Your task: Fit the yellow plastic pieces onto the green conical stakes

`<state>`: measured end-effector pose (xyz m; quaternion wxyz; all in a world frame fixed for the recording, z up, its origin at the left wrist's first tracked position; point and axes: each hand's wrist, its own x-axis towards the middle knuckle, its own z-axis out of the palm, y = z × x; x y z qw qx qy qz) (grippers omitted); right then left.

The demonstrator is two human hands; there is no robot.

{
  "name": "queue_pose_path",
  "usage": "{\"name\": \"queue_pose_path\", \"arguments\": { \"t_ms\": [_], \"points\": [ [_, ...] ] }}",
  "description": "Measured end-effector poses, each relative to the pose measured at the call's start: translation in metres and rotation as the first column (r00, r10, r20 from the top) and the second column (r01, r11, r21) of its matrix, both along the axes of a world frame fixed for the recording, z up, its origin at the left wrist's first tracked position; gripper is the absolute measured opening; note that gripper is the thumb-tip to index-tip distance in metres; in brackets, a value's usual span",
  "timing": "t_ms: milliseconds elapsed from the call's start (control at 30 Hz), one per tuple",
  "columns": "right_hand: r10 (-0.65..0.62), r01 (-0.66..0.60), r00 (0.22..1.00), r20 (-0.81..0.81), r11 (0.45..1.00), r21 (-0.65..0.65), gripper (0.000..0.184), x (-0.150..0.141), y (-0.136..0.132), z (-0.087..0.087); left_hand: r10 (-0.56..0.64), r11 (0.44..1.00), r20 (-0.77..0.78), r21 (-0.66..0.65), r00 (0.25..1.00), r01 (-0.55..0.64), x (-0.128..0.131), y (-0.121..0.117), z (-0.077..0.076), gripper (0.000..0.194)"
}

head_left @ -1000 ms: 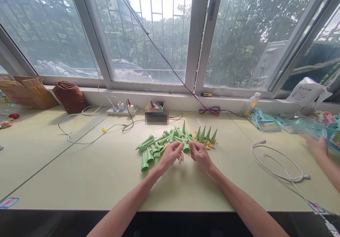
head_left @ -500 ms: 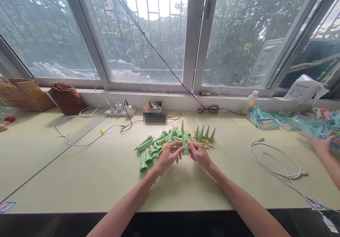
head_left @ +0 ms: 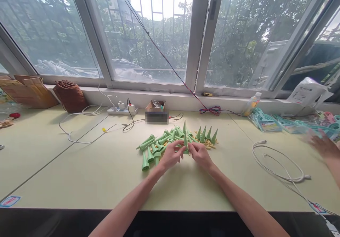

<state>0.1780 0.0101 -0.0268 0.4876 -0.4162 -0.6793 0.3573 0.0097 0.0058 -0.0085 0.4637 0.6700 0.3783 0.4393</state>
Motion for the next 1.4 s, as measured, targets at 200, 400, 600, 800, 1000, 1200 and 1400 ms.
{"name": "queue_pose_path", "arguments": {
  "t_ms": [200,400,600,800,1000,1200,1400],
  "points": [
    [0.013,-0.027,0.991,0.132,0.995,0.1,0.051,0.0009,-0.005,0.0024,0.079,0.995,-0.092,0.063,0.993,-0.073,-0.0009,-0.0008,-0.0029,0.032],
    [0.035,-0.05,0.989,0.146,0.993,0.105,0.052,0.0001,-0.0069,0.0043,0.029,0.997,-0.102,0.068,0.994,-0.022,-0.0009,-0.0018,-0.0045,0.03],
    [0.042,-0.061,0.984,0.174,0.992,0.108,0.045,-0.0004,-0.0074,0.0038,-0.069,0.997,-0.048,0.025,0.996,0.07,-0.0009,-0.0022,-0.0053,0.027],
    [0.061,-0.092,0.975,0.212,0.986,0.138,0.04,-0.0005,-0.0081,0.0056,-0.12,0.993,0.021,-0.012,0.993,0.12,0.0001,0.0004,-0.0084,0.034],
    [0.065,-0.098,0.973,0.222,0.985,0.142,0.045,-0.0009,-0.0066,0.005,-0.16,0.987,0.072,-0.017,0.984,0.162,0.0007,0.001,-0.0071,0.028],
    [0.045,-0.086,0.973,0.228,0.98,0.177,0.048,-0.0006,-0.0049,0.0018,-0.202,0.979,0.102,-0.004,0.974,0.204,-0.001,0.0031,-0.0083,0.021],
    [0.056,-0.1,0.968,0.243,0.98,0.174,0.046,0.0,-0.0049,0.002,-0.22,0.976,0.094,0.018,0.971,0.219,-0.0016,0.0042,-0.0097,0.021]
  ]
}}
